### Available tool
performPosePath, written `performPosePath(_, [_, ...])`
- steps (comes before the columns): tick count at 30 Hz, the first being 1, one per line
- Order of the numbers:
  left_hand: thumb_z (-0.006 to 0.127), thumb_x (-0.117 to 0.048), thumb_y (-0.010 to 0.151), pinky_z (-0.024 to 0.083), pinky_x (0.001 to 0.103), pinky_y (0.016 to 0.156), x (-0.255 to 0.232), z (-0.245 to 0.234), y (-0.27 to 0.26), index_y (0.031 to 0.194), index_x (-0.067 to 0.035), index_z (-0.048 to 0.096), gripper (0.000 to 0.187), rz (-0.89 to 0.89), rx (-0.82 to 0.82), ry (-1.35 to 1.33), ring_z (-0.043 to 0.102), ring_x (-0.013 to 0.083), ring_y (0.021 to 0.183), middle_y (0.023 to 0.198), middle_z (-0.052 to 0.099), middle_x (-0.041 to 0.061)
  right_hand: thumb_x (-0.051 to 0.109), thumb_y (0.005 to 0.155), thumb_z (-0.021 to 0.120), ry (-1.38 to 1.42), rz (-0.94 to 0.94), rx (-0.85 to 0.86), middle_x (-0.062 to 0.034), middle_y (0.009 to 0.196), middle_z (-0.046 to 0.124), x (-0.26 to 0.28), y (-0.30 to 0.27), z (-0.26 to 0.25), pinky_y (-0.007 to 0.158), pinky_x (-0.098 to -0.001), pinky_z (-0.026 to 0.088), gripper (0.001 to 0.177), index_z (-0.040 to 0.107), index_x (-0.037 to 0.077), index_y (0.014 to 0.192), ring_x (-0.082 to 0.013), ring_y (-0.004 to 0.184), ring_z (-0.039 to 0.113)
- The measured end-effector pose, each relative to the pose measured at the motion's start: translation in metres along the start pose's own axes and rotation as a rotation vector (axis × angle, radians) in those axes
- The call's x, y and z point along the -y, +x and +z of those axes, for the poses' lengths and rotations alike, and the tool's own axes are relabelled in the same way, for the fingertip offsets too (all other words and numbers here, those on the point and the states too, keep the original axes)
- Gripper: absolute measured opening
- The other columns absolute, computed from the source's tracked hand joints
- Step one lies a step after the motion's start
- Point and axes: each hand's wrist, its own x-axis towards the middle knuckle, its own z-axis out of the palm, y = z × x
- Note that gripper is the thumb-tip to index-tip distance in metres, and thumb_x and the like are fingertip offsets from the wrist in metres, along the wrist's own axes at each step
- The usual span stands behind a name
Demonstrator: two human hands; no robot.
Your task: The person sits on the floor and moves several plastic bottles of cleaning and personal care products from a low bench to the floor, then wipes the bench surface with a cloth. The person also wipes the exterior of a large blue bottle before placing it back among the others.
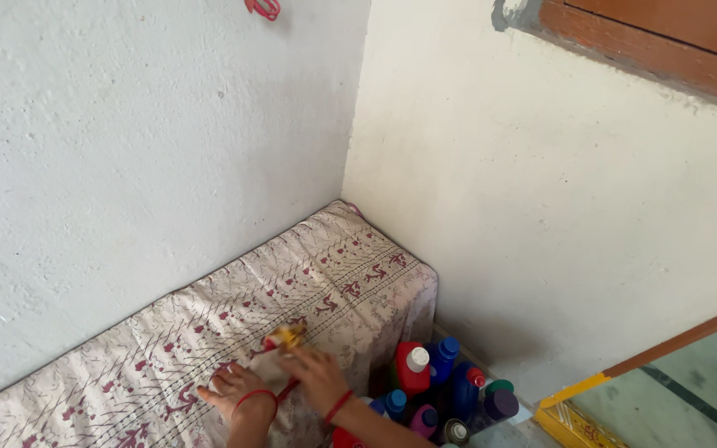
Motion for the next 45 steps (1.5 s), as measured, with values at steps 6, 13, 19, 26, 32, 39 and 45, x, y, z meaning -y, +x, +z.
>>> performPosePath(6, [0.051,-0.042,0.102,0.001,0.066,0.120,-0.001,0.001,-0.010,0.165,-0.009,-0.001,0.088,0.026,-0.015,-0.001,0.000,0.0351,0.159,0.172,-0.001,0.020,0.012,0.093,0.060,-0.197,-0.097,0.061,-0.0211,0.153,0.046,0.011,-0.006,0.030,0.107,-0.0652,0.028,0.053,0.061,0.026,0.143,-0.0445,0.136,0.043])
performPosePath(13, [0.053,-0.038,0.103,0.003,0.065,0.120,-0.038,0.026,-0.021,0.166,-0.005,-0.002,0.090,0.295,0.165,0.173,-0.004,0.0381,0.159,0.174,-0.006,0.019,0.012,0.095,0.058,-0.282,-0.126,0.020,-0.0103,0.154,0.053,-0.048,-0.016,0.033,0.110,-0.0603,0.030,0.049,0.067,0.032,0.139,-0.0374,0.140,0.045])
performPosePath(19, [0.043,-0.042,0.107,0.002,0.062,0.123,-0.104,0.046,-0.013,0.164,-0.005,0.002,0.080,0.291,-0.006,0.074,-0.006,0.0371,0.161,0.174,-0.006,0.017,0.018,0.095,0.062,-0.192,-0.018,0.015,-0.0106,0.148,0.053,-0.081,-0.022,0.017,0.108,-0.0625,0.028,0.039,0.070,0.030,0.131,-0.0387,0.136,0.043])
performPosePath(26, [0.054,-0.027,0.104,0.001,0.065,0.122,-0.147,0.031,-0.037,0.165,-0.003,-0.006,0.089,0.489,0.058,0.167,-0.008,0.0318,0.160,0.174,-0.009,0.016,0.009,0.088,0.064,-0.312,0.097,0.003,-0.0089,0.150,0.055,-0.130,-0.039,-0.015,0.102,-0.0562,0.035,0.046,0.072,0.027,0.129,-0.0335,0.134,0.046])
performPosePath(32, [0.052,-0.022,0.105,0.008,0.069,0.123,-0.162,0.012,-0.058,0.157,-0.004,0.030,0.059,0.612,-0.197,0.068,0.013,0.0300,0.158,0.167,0.024,0.014,0.010,0.084,0.069,-0.254,0.296,0.024,-0.0093,0.139,0.061,-0.117,-0.042,-0.056,0.095,-0.0521,0.041,0.038,0.074,0.023,0.120,-0.0343,0.123,0.054])
performPosePath(39, [0.057,-0.021,0.096,0.021,0.059,0.121,-0.134,-0.026,-0.058,0.131,-0.013,0.060,0.036,0.638,-0.574,-0.077,0.045,0.0284,0.138,0.130,0.062,0.009,0.006,0.082,0.068,0.150,0.336,-0.122,-0.0122,0.124,0.070,-0.076,-0.021,-0.099,0.100,-0.0473,0.052,0.041,0.071,0.010,0.122,-0.0395,0.114,0.064])
performPosePath(45, [0.060,-0.024,0.096,0.014,0.060,0.126,-0.086,-0.060,-0.068,0.129,-0.019,0.064,0.034,0.471,-0.369,-0.057,0.049,0.0265,0.140,0.137,0.063,0.006,0.002,0.075,0.064,0.251,0.137,-0.291,-0.0196,0.129,0.066,-0.048,-0.007,-0.057,0.104,-0.0488,0.048,0.050,0.068,0.003,0.124,-0.0437,0.119,0.061])
